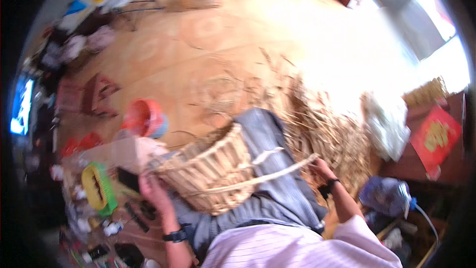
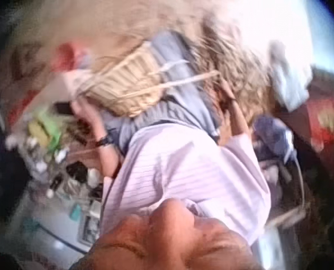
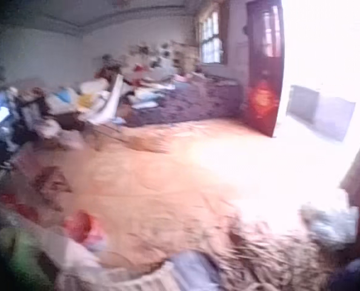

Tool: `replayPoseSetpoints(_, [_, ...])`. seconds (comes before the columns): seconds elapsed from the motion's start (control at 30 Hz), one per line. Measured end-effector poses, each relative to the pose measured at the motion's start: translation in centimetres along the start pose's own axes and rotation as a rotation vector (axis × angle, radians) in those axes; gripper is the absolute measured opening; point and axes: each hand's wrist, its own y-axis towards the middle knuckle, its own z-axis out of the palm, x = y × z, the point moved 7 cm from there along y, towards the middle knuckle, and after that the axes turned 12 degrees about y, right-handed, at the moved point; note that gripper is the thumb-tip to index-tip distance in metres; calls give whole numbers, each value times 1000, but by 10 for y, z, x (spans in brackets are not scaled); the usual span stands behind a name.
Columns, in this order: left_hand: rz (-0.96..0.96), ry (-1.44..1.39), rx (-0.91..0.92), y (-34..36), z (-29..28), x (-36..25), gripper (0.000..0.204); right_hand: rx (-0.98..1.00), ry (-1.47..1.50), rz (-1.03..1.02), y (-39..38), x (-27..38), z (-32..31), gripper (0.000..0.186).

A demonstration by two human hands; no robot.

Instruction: Weaving a basket using straw or thin wood strips by hand.

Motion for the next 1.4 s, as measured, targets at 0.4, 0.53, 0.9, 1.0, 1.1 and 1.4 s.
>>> replayPoseSetpoints(0.4, [95, 2, 52, 9, -4, 18, 26, -239, -464, -17, 4, -72, -24, 25])
replayPoseSetpoints(0.53, [128, -26, 56, 11, -6, 20, 23, -327, -424, -71, 27, -73, -36, 28])
replayPoseSetpoints(0.9, [145, 127, 97, 4, -5, 3, 52, -308, -210, 114, 113, -72, -54, 63])
replayPoseSetpoints(1.0, [173, 230, 97, 0, -3, -2, 56, -285, -287, 206, 119, -82, -51, 62])
replayPoseSetpoints(1.1, [62, 111, 73, 3, -5, 8, 58, -268, -393, 202, 121, -83, -46, 53])
replayPoseSetpoints(1.4, [46, 210, -6, 7, -6, 12, 54, 151, 797, 138, 73, 2, -31, 26])
